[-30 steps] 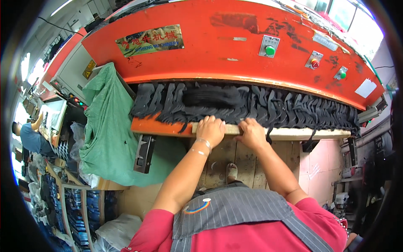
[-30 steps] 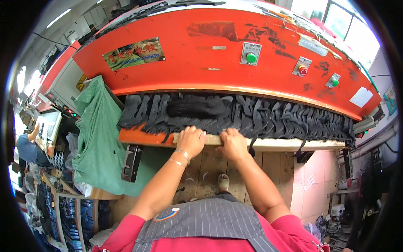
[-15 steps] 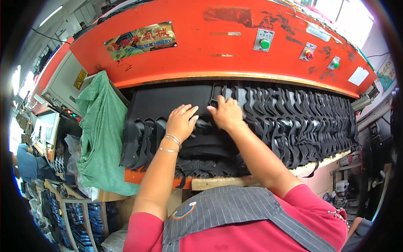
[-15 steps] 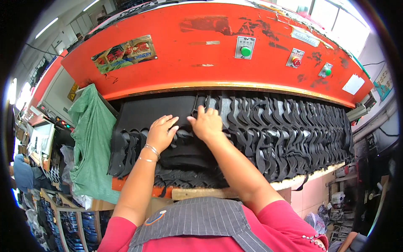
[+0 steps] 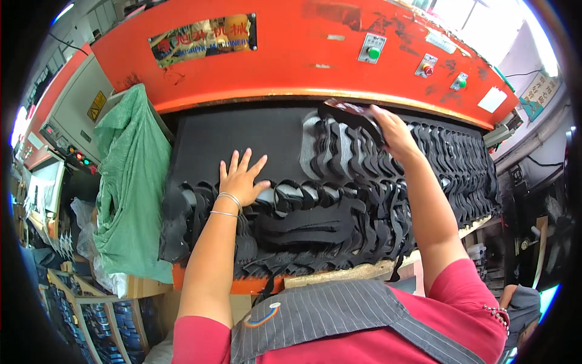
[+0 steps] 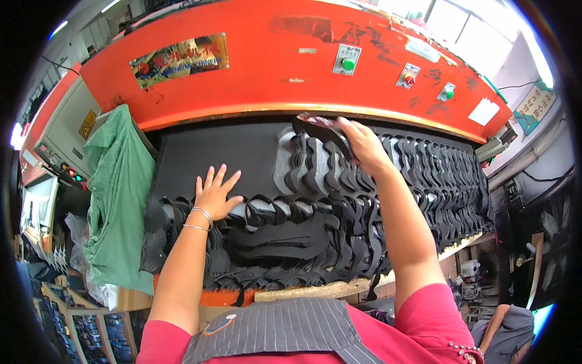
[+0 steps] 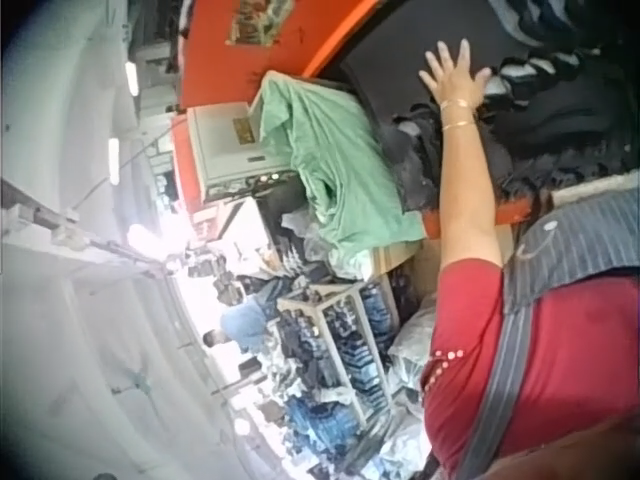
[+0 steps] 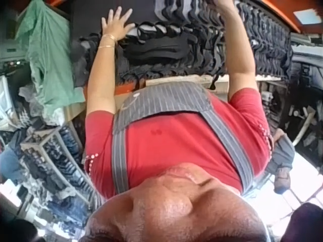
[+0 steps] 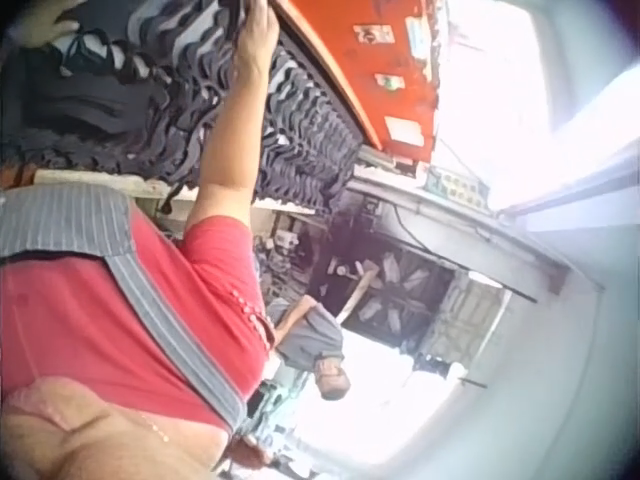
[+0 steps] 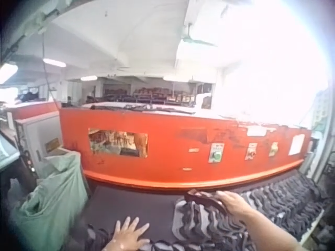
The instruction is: Stacking and aligning cut black shoe upper components onto a conveyor-fed press machine using metal templates.
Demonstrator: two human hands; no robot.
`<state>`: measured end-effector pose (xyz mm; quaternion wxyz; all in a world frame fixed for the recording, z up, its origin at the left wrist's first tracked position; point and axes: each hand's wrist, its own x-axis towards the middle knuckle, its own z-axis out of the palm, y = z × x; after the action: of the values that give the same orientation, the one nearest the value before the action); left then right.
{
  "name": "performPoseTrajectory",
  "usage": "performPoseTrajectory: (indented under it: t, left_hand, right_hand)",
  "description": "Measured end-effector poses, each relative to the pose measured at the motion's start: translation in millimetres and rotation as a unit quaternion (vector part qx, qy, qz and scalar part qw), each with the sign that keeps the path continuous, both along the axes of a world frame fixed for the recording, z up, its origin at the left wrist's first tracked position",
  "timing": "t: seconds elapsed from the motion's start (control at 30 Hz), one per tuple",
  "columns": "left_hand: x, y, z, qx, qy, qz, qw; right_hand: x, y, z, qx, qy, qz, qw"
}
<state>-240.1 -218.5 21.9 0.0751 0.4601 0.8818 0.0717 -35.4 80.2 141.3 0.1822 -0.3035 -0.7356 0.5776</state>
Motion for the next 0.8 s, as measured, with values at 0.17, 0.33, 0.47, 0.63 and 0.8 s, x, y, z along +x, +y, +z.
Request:
performPoseTrajectory:
  t: [0.17, 0.33, 0.47, 0.63, 0.8]
  left_hand:
    - [6.7, 23.4, 44.1, 0.065, -0.191, -0.061, 0.978]
    - [102.5, 66.4, 58.6, 0.379, -0.759, 0.108, 0.518]
    - [156.3, 34.8, 59.2, 0.451, -0.597, 0.073, 0.659]
    - [181.3, 10.8, 57.6, 0.502, -0.446, -0.032, 0.74]
    - [173.4, -2.7, 117.7, 0.382, -0.404, -0.174, 0.813]
  right_hand:
    - [75.9, -48.8, -36.8, -0.169, 0.215, 0.069, 0.96]
    - [73.9, -129.5, -59.3, -0.003, 0.152, 0.131, 0.98]
    - [91.4, -181.7, -56.0, 0.142, 0.129, 0.172, 0.966]
    - [131.0, -208.7, -8.6, 0.13, 0.077, 0.191, 0.97]
    - [143.5, -217.4, -28.8, 0.185, 0.089, 0.186, 0.961]
